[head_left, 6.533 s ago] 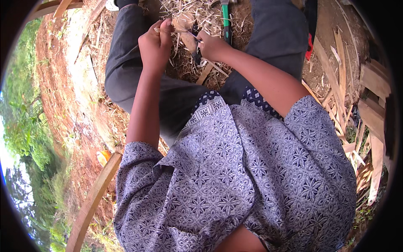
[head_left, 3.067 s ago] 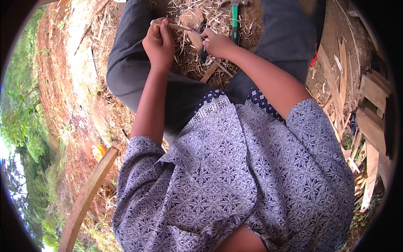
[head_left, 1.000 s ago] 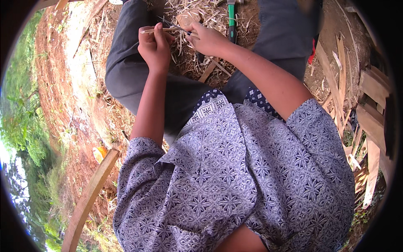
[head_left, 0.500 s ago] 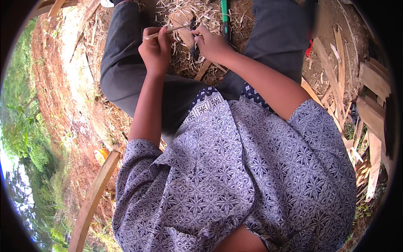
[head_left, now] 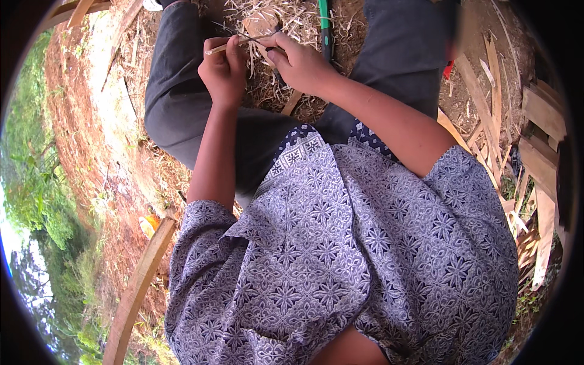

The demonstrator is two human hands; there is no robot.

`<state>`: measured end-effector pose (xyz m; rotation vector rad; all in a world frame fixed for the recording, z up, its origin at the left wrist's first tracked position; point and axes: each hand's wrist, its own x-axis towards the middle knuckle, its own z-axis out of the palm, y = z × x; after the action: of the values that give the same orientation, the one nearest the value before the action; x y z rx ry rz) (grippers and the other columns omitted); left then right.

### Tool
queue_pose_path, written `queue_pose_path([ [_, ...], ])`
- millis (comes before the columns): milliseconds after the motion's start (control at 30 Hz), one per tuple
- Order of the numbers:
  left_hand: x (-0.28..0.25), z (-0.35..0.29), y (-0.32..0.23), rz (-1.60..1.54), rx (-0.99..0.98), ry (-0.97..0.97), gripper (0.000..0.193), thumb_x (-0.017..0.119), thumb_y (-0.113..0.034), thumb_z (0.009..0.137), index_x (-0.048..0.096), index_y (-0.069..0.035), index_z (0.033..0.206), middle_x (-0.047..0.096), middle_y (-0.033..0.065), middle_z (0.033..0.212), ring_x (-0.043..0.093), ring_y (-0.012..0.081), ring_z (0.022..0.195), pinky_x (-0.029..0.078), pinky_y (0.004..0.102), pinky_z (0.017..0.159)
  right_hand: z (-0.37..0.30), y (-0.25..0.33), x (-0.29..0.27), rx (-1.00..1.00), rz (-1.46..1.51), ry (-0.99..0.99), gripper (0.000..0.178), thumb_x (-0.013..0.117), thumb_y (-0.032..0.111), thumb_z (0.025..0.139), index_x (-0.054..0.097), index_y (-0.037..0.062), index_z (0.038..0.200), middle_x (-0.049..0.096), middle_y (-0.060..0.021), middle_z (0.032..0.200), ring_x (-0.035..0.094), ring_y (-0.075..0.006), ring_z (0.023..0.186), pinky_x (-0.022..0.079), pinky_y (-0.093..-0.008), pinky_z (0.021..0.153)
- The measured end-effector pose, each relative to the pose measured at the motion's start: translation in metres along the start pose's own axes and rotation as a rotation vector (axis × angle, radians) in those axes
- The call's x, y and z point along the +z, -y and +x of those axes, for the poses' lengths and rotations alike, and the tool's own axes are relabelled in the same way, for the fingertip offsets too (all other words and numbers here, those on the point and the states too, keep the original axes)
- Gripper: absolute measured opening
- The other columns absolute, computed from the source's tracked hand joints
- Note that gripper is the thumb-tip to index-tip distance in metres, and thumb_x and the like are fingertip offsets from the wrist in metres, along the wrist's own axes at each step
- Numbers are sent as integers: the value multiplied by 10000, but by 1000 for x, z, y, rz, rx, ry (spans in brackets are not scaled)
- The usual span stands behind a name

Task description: The person sits on the ground outdoors and uses a knife to shave and shape a thin strip of wood. They repeatedly scrape the wood against a larger block to refine its edges and thickness, producing wood shavings.

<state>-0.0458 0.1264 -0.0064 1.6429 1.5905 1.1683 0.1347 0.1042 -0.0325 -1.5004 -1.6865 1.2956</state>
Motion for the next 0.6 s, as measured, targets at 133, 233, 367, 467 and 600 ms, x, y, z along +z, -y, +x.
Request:
queue_pose_path([
  [133, -3, -2, -3, 65, -3, 3, 164, 661, -156, 1025, 591, -23, 960, 692, 50, 667, 656, 73, 602, 505, 237, 567, -2, 15, -12, 111, -48, 86, 280, 546, 266, 1050, 557, 143, 1301, 740, -144, 937, 725, -335, 837, 531, -440, 712],
  [233, -9, 4, -10, 131, -18, 51, 161, 666, -164, 1027, 609, -16, 1001, 695, 41, 709, 644, 61, 647, 508, 236, 604, -2, 15, -13, 108, -102, 76, 281, 545, 274, 1050, 560, 151, 1302, 736, -142, 960, 722, -305, 824, 535, -420, 727],
  [367, -32, -4, -26, 112, 57, 172, 190, 744, -101, 958, 684, -12, 1115, 713, 48, 821, 652, 60, 754, 520, 242, 693, 0, -4, -16, 92, 27, 134, 293, 541, 250, 1045, 559, 151, 1320, 719, -123, 935, 701, -222, 783, 532, -381, 729],
  [467, -49, -15, -49, 14, 107, 371, 310, 782, -58, 897, 728, -56, 1203, 683, 49, 843, 647, 94, 745, 517, 272, 675, 7, -13, -29, 73, -17, 246, 305, 537, 178, 1020, 569, 146, 1322, 682, -97, 871, 677, -176, 770, 515, -364, 713],
  [600, -49, -27, -65, 258, 190, 654, 304, 777, -129, 849, 759, -183, 1148, 641, 81, 896, 654, 266, 756, 539, 355, 673, 23, 5, -57, 56, -161, 412, 365, 580, 123, 898, 619, 142, 1260, 629, -81, 778, 627, -183, 691, 484, -368, 649],
])
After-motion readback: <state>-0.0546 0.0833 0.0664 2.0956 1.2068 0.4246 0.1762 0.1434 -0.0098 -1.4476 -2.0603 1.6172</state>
